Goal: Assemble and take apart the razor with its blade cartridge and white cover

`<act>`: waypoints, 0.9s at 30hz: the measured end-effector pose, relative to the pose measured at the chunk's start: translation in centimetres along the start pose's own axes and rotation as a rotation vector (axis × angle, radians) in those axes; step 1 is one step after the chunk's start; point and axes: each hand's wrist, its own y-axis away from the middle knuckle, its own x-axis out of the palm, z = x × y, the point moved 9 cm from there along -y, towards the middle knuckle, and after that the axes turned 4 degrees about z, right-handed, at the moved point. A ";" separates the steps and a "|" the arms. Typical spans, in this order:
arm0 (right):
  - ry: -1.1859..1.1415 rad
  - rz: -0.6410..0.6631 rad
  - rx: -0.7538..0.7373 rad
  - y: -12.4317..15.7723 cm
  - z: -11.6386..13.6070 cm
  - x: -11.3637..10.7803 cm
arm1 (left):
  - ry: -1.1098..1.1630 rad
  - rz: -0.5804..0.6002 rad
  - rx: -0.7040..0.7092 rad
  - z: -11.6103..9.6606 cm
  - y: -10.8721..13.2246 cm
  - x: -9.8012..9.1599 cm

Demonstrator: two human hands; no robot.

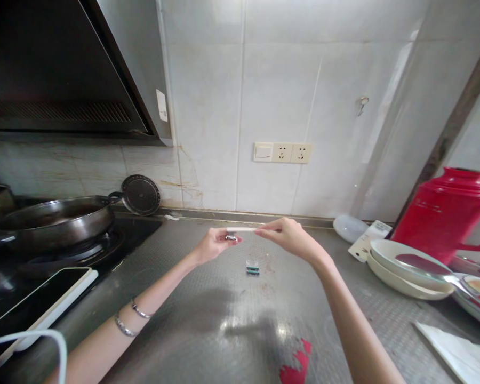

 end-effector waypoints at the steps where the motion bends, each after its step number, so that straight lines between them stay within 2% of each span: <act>1: 0.026 -0.063 0.028 0.1 -0.2 -0.6 | -0.003 -0.002 0.004 -0.1 0.0 0.0; 3: 0.015 -0.097 0.028 0.2 0.0 -1.0 | -0.007 -0.011 0.012 -0.2 0.0 -0.2; 6: -0.063 0.042 -0.060 0.3 1.1 0.1 | -0.013 -0.021 0.016 -0.2 0.0 -0.4; 8: -0.054 0.066 -0.066 0.3 1.4 0.4 | -0.025 -0.016 0.004 -0.1 0.0 -0.4; 13: -0.018 -0.061 -0.007 0.2 1.1 -0.5 | 0.006 -0.017 -0.008 -0.1 0.0 -0.3; 17: -0.047 -0.004 -0.036 0.1 1.6 0.2 | -0.068 -0.012 -0.019 -0.8 0.1 -0.4; 24: -0.084 -0.101 -0.024 0.2 1.7 -0.3 | -0.029 -0.025 -0.019 -0.9 0.0 -0.6; 27: -0.121 -0.087 -0.035 0.1 1.8 -0.2 | -0.004 -0.032 -0.032 -0.6 -0.1 -0.6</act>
